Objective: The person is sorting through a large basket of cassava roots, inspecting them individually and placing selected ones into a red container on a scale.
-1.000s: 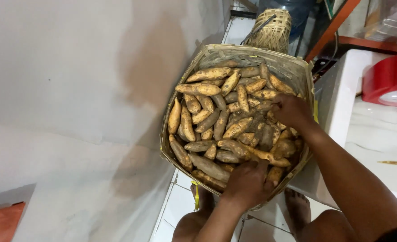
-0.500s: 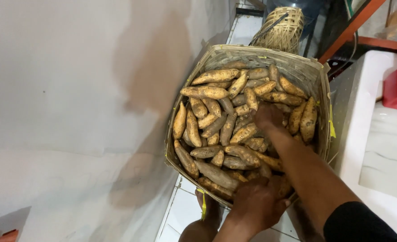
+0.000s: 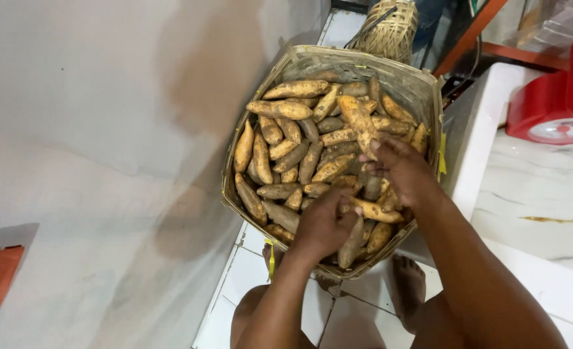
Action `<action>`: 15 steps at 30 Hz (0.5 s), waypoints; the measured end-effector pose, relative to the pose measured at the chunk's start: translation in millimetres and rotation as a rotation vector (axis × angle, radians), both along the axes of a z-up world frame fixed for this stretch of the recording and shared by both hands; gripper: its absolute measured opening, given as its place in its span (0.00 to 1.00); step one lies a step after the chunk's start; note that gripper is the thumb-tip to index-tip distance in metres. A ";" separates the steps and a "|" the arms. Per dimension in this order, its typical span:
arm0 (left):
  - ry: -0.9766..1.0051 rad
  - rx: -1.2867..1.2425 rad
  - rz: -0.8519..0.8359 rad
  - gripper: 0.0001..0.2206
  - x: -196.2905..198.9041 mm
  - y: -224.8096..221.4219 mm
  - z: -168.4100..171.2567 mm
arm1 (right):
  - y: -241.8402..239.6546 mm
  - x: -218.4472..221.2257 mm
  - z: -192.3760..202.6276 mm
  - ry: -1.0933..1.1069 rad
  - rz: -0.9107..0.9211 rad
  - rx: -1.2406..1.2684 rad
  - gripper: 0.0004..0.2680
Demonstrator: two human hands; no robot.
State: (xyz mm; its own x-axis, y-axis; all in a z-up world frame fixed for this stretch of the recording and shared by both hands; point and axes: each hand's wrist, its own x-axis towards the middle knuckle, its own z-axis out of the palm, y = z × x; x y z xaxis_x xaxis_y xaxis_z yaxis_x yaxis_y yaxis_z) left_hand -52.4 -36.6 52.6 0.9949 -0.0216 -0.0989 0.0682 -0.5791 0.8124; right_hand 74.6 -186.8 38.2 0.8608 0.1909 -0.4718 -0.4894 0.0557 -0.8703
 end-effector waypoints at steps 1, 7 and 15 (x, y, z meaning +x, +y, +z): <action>0.078 -0.181 0.135 0.20 2.9 2.8 -2.3 | 0.3 -10.7 8.8 -0.038 0.011 0.026 0.16; 0.130 -0.728 0.451 0.26 30.8 4.0 20.7 | -0.1 -41.4 -22.5 -0.237 0.145 0.083 0.14; 0.149 -0.939 0.423 0.23 33.1 -0.3 -18.0 | -3.7 -48.9 -7.1 -0.507 0.515 -0.346 0.09</action>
